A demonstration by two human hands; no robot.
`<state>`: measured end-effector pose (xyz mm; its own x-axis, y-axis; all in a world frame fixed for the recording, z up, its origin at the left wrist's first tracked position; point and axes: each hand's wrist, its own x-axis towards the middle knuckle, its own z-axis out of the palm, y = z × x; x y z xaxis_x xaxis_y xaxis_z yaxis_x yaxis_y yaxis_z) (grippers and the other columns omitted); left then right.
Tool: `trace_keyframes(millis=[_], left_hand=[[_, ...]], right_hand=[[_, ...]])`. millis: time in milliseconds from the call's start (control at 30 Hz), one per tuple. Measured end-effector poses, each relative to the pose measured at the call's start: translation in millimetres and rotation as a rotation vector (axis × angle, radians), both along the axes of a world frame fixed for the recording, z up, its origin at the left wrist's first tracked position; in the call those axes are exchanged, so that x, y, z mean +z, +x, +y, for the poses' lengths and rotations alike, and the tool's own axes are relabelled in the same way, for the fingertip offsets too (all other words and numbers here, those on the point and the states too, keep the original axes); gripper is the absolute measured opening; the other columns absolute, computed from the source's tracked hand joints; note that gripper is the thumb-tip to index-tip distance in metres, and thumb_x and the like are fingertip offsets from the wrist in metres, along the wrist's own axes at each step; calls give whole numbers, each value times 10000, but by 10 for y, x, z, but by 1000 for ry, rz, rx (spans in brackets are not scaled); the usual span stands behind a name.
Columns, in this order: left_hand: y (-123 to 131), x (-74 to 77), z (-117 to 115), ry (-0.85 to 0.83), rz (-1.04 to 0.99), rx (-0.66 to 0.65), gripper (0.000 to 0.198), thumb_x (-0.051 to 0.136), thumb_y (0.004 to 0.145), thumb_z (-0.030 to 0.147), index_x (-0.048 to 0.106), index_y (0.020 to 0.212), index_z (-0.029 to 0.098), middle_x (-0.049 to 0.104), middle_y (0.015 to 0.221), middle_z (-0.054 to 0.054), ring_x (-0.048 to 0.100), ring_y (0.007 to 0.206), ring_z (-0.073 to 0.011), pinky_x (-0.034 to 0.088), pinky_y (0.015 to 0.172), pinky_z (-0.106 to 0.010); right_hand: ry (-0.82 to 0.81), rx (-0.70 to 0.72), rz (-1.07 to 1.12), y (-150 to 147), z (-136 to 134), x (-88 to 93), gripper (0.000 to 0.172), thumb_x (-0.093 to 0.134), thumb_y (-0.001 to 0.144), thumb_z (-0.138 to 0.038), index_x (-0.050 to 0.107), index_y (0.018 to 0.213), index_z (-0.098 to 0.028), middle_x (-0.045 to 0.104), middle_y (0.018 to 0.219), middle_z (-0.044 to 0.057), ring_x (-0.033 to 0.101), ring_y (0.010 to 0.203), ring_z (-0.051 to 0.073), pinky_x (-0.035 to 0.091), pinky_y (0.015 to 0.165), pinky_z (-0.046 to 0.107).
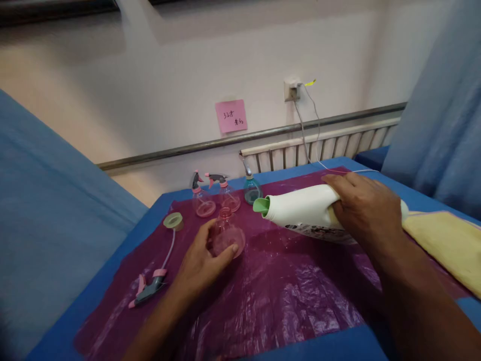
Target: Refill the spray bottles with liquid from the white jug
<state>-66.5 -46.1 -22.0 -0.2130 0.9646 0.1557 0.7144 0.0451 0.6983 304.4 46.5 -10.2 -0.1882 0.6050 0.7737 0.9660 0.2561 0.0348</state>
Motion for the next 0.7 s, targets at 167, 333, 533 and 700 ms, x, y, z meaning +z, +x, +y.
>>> trace_keyframes(millis=[167, 333, 533, 700], left_hand=[[47, 2, -27, -8, 45, -43, 747, 807, 877, 443, 556, 1554, 249, 700, 1488, -139, 712, 1330, -362, 557, 1158, -531], [6, -60, -20, -59, 68, -75, 806, 801, 884, 454, 512, 1604, 237, 668, 1543, -172, 669, 1406, -396, 537, 1194, -578], [-19, -72, 14, -54, 135, -111, 810, 772, 899, 436, 491, 1626, 214, 602, 1636, -202, 622, 1482, -413, 511, 1232, -605], [-31, 49, 29, -24, 154, -141, 781, 776, 894, 434, 514, 1601, 233, 611, 1629, -208, 626, 1478, -432, 523, 1221, -628]], right_hand=[[-31, -37, -88, -20, -55, 25, 429, 581, 969, -129, 812, 1312, -244, 800, 1020, 63, 712, 883, 274, 421, 708, 403], [-87, -65, -139, -65, -47, 11, 402, 584, 1005, -144, 807, 1323, -245, 793, 1034, 73, 692, 874, 259, 394, 742, 393], [-216, -77, -105, -100, -32, 62, 374, 565, 1029, -185, 804, 1306, -261, 797, 1069, 66, 684, 889, 253, 382, 777, 401], [-383, -48, -61, -152, 58, 193, 355, 542, 1016, -204, 811, 1237, -275, 811, 1134, 72, 708, 951, 267, 327, 710, 385]])
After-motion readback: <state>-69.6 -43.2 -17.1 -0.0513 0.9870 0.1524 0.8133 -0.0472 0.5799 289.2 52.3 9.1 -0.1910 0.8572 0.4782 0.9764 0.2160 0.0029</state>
